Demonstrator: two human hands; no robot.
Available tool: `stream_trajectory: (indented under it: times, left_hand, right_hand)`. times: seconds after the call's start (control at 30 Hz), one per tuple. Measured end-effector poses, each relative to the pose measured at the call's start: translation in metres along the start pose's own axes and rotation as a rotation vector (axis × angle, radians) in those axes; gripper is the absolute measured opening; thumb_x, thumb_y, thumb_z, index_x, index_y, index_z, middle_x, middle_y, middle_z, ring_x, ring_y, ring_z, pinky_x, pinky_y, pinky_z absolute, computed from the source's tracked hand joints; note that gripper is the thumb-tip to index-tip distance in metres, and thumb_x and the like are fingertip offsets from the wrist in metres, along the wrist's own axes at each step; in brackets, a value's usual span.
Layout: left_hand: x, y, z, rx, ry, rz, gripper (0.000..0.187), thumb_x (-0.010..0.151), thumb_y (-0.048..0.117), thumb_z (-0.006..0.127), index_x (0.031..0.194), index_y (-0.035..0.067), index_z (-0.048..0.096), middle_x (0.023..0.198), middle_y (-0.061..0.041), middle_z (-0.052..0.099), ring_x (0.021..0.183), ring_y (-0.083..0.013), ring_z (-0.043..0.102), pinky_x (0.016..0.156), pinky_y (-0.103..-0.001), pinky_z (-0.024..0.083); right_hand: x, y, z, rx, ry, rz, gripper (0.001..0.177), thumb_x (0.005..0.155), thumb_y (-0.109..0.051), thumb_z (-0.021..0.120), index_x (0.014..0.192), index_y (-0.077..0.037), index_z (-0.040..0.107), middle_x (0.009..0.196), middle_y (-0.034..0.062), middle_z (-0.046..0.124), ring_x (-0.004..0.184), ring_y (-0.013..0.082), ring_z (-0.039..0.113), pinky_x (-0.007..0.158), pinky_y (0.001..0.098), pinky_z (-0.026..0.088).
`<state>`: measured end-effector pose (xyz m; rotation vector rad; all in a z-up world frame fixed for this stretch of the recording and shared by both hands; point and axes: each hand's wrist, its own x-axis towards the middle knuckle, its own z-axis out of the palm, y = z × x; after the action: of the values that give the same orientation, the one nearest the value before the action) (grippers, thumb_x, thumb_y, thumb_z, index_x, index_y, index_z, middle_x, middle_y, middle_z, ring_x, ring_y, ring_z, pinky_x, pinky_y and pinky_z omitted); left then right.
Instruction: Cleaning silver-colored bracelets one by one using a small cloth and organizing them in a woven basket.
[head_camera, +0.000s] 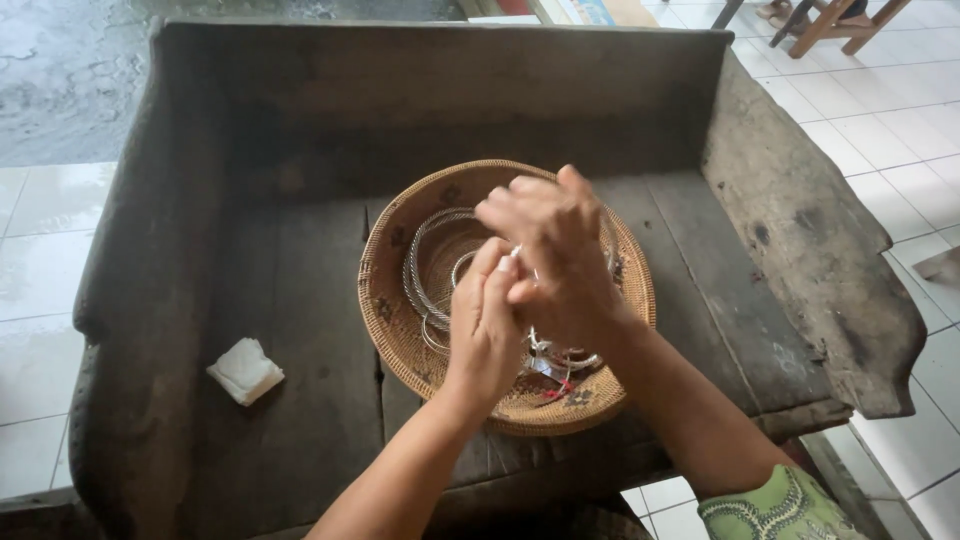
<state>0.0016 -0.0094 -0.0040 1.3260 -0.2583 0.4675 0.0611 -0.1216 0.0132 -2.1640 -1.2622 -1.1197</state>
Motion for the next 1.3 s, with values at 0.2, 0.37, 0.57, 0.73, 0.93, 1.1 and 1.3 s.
stream_trajectory:
  times: [0.2,0.37,0.57,0.73,0.93,1.1,1.3]
  left_hand:
    - [-0.006,-0.016,0.005,-0.052,-0.018,-0.027,0.040,0.107,0.026,0.033,0.085,0.009,0.062,0.056,-0.003,0.050,0.047,-0.0133,0.047,0.043,-0.025,0.036]
    - [-0.009,-0.013,0.006,-0.133,-0.083,-0.047,0.037,0.106,0.026,0.034,0.085,0.009,0.059,0.056,0.000,0.046,0.045,-0.0105,0.045,0.040,-0.024,0.034]
    - [-0.009,0.027,-0.002,0.041,-0.293,0.102,0.032,0.102,0.028,0.041,0.087,0.009,0.063,0.067,-0.007,0.052,0.062,-0.0214,0.052,0.055,-0.034,0.042]
    - [0.004,0.046,-0.014,0.308,-0.401,0.273,0.028,0.101,0.031,0.050,0.095,0.012,0.069,0.074,-0.010,0.066,0.073,-0.0256,0.059,0.066,-0.037,0.049]
    - [0.003,0.023,-0.008,0.124,-0.493,0.079,0.015,0.102,0.007,0.050,0.105,0.006,0.065,0.067,-0.007,0.068,0.062,-0.0217,0.061,0.059,-0.034,0.049]
    - [0.001,-0.005,-0.012,0.214,-0.396,0.158,0.010,0.095,0.004,0.051,0.093,0.005,0.061,0.066,-0.021,0.060,0.062,-0.0351,0.061,0.057,-0.045,0.049]
    - [-0.002,0.004,-0.001,0.190,-0.395,0.117,0.017,0.100,0.004,0.050,0.104,0.004,0.066,0.072,-0.015,0.068,0.060,-0.0276,0.064,0.059,-0.040,0.054]
  right_hand:
    - [0.004,0.016,-0.021,0.368,0.028,0.367,0.068,0.108,-0.047,0.018,0.137,0.002,0.054,0.134,0.0207,0.057,0.132,0.0366,0.051,0.124,0.0498,0.018]
    - [0.003,0.018,-0.027,0.429,0.040,0.481,0.050,0.106,-0.030,0.021,0.114,-0.003,0.062,0.107,0.0145,0.063,0.099,0.0297,0.059,0.099,0.0413,0.041]
    - [0.011,0.039,-0.032,0.330,0.364,0.303,0.071,0.114,-0.032,0.016,0.053,-0.016,0.049,0.044,-0.0046,0.046,0.039,0.0120,0.045,0.050,0.0225,0.038]
    - [0.024,0.053,-0.047,0.089,0.224,0.061,0.066,0.109,-0.036,0.025,0.048,-0.021,0.045,0.039,-0.0091,0.040,0.035,0.0144,0.041,0.044,0.0268,0.037]
    - [0.022,0.030,-0.049,0.392,0.266,0.295,0.042,0.110,-0.027,0.047,0.077,-0.007,0.063,0.054,0.0066,0.057,0.047,0.0163,0.055,0.048,0.0259,0.044]
    - [0.020,0.011,-0.052,0.245,0.211,0.236,0.038,0.110,-0.032,0.035,0.098,-0.008,0.062,0.092,0.0044,0.067,0.100,0.0255,0.056,0.101,0.0387,0.032]
    - [0.000,0.022,-0.035,0.094,0.199,-0.028,0.043,0.111,-0.020,0.019,0.128,-0.004,0.054,0.133,0.0044,0.071,0.146,0.0300,0.042,0.122,0.0539,-0.004]
